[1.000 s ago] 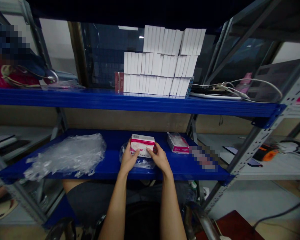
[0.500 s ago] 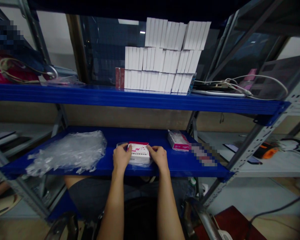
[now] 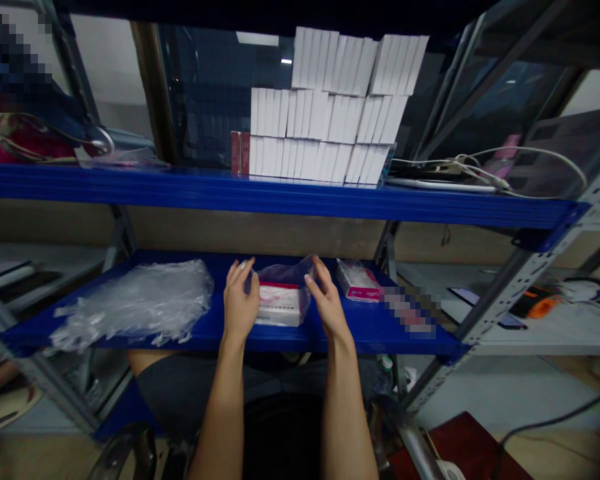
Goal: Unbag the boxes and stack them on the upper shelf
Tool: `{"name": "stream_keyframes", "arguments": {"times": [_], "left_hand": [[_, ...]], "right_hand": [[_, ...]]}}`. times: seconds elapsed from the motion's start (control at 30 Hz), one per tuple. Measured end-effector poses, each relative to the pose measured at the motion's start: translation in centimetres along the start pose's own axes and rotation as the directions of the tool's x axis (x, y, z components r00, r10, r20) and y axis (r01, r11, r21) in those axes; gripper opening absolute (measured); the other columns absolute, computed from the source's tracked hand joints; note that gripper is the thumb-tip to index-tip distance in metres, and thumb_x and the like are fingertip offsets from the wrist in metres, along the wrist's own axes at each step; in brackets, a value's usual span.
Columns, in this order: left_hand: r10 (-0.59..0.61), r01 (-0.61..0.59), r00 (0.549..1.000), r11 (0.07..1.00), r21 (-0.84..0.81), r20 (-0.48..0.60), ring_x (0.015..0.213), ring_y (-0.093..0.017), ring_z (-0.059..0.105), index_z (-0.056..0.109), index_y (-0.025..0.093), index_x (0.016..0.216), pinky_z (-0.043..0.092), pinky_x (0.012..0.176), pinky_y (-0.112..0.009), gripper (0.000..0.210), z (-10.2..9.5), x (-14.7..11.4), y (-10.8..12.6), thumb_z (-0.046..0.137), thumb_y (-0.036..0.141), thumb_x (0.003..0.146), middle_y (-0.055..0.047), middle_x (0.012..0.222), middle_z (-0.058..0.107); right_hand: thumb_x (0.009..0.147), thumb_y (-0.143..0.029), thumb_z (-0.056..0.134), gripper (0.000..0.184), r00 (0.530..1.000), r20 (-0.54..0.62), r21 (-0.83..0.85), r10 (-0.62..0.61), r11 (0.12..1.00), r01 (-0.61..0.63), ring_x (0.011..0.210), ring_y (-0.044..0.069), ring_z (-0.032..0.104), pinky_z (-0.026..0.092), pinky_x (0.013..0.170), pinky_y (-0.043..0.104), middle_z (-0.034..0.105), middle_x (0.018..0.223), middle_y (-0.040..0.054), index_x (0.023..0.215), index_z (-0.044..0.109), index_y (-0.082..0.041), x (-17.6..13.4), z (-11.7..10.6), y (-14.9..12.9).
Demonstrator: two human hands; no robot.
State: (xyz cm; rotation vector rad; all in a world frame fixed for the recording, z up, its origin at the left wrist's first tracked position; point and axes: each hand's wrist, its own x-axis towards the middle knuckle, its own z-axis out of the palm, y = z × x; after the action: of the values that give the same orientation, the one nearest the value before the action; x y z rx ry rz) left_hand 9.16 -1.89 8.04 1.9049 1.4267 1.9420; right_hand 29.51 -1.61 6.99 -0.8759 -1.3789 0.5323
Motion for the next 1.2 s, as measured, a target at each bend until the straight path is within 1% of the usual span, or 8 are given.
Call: {"name": "stream_keyframes", "arguments": {"times": [0.17,0.27,0.37,0.53,0.63,0.87,1.0,1.2], "left_hand": [[0.153,-0.155,0.988,0.982,-0.112,-0.024,0.143,-0.025,0.048,0.072,0.023,0.123,0.04,0.12,-0.046,0.031,-1.4,0.0,4.2,0.051,0.023,0.1,-0.007,0.118,0.076],[0.096,-0.072,0.991,0.971,-0.226,0.093,0.115,-0.021,0.069,0.069,0.023,0.124,0.052,0.105,-0.036,0.031,-1.1,-0.3,4.6,0.047,0.024,0.102,-0.008,0.118,0.074],[0.009,0.073,0.971,0.94,-0.334,0.238,0.087,-0.016,0.075,0.061,0.022,0.135,0.058,0.089,-0.028,0.037,-0.3,-0.3,4.2,0.051,0.023,0.099,-0.009,0.123,0.073],[0.128,0.106,0.821,0.924,-0.368,0.556,0.115,-0.026,0.069,0.067,0.018,0.13,0.052,0.103,-0.034,0.048,0.4,0.1,3.7,0.067,0.017,0.082,-0.009,0.127,0.073],[0.14,0.166,0.752,0.905,-0.391,0.644,0.108,-0.027,0.07,0.074,0.015,0.115,0.054,0.096,-0.035,0.032,0.9,0.3,3.3,0.064,0.024,0.086,-0.009,0.113,0.077],[-0.026,0.356,0.768,0.848,-0.393,0.64,0.063,-0.015,0.062,0.052,0.021,0.136,0.049,0.062,-0.023,0.042,0.8,0.1,1.5,0.055,0.038,0.097,0.002,0.072,0.065],[-0.032,0.348,0.782,0.851,-0.393,0.623,0.065,-0.015,0.065,0.047,0.023,0.139,0.05,0.063,-0.023,0.046,0.4,-0.3,1.9,0.056,0.039,0.097,0.004,0.071,0.062],[-0.146,0.39,0.854,0.814,-0.429,0.499,0.062,-0.015,0.069,0.059,0.022,0.13,0.054,0.061,-0.024,0.046,1.5,-0.3,2.8,0.067,0.04,0.088,0.001,0.078,0.068]], "right_hand": [[0.094,-0.042,0.065,0.046,0.996,-0.028,-0.024,-0.089,0.996,0.088,0.143,0.026,0.048,0.042,0.116,0.045,0.058,0.151,0.0057,0.138,0.065,-0.03,-0.2,0.0,-3.0],[0.091,-0.036,0.068,0.026,0.992,-0.03,-0.185,-0.127,0.976,0.119,0.121,0.027,0.064,0.051,0.1,0.043,0.075,0.124,0.008,0.114,0.077,-0.027,-0.3,-0.4,-4.5],[0.091,-0.03,0.068,0.028,0.99,0.042,-0.26,-0.136,0.955,0.143,0.103,0.024,0.07,0.053,0.089,0.037,0.078,0.106,0.006,0.117,0.074,-0.026,-0.5,-1.0,-6.2],[0.089,-0.021,0.069,0.017,0.948,0.299,-0.306,-0.112,0.929,0.206,0.091,0.02,0.069,0.052,0.084,0.033,0.077,0.092,0.0027,0.102,0.078,-0.027,-0.6,-0.9,-8.6],[0.086,-0.018,0.069,0.014,0.924,0.359,-0.313,-0.128,0.917,0.249,0.092,0.021,0.067,0.052,0.083,0.033,0.076,0.087,0.0029,0.09,0.079,-0.026,-0.3,-0.1,-9.0],[0.088,-0.02,0.064,0.029,0.959,0.254,-0.204,-0.123,0.963,0.177,0.109,0.022,0.07,0.053,0.096,0.035,0.077,0.116,0.004,0.114,0.076,-0.025,-0.2,0.5,-6.8],[0.086,-0.033,0.07,0.021,0.946,0.323,-0.128,0.01,0.991,0.033,0.087,0.022,0.075,0.059,0.083,0.033,0.079,0.094,0.0058,0.1,0.077,-0.02,-0.5,0.5,-5.3],[0.08,-0.038,0.072,0.018,0.989,0.14,-0.14,0.05,0.99,-0.03,0.068,0.019,0.07,0.057,0.067,0.029,0.076,0.079,0.0057,0.082,0.072,-0.02,-0.2,1.3,-3.8]]}}
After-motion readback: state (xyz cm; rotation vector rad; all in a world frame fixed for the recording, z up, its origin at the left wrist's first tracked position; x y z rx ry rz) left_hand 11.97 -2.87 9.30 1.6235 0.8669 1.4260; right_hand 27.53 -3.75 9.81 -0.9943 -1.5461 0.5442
